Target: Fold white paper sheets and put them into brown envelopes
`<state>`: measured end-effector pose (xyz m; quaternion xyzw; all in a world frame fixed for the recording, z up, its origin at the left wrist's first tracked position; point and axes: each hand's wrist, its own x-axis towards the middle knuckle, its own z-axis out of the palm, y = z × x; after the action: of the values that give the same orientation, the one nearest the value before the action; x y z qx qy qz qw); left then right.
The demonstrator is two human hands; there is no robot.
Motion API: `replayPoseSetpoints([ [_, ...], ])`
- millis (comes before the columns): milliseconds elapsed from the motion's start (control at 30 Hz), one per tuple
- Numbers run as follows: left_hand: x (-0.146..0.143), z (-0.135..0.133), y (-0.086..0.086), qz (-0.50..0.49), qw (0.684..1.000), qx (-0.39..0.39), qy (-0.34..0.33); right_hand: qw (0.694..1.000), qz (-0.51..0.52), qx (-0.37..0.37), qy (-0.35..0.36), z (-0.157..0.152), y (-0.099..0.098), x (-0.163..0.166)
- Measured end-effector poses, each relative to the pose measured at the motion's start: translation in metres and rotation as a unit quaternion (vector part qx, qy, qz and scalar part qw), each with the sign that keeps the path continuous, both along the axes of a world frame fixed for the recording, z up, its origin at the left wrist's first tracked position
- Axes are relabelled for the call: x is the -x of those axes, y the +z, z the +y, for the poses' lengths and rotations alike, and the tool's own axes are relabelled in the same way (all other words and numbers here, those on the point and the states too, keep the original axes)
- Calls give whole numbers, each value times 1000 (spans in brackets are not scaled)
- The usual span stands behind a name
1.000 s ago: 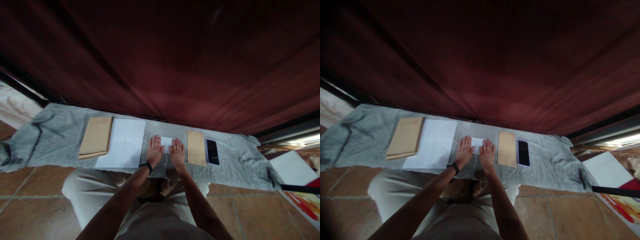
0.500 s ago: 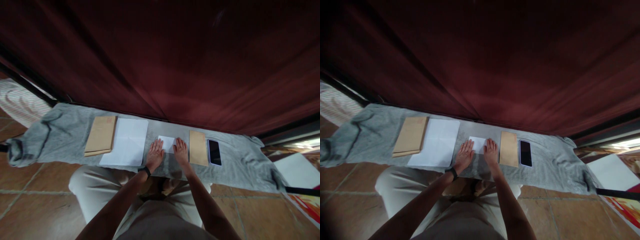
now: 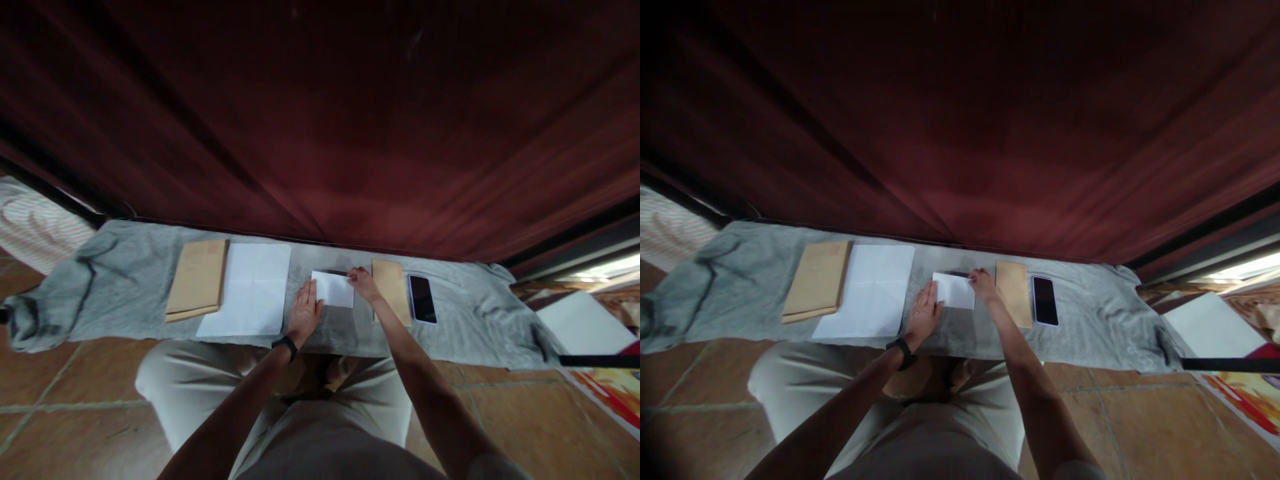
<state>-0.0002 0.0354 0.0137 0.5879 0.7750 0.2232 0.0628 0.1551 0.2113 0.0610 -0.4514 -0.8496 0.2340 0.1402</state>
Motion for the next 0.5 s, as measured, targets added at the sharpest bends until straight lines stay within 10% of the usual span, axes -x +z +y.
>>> replayPoseSetpoints([
  [267,21,-8,21,-365,889,-255,105,963,252,-31,88,-61,3,-50],
  [500,4,-17,15,-151,977,-132,-71,974,172,-11,147,-121,-60,-80],
])
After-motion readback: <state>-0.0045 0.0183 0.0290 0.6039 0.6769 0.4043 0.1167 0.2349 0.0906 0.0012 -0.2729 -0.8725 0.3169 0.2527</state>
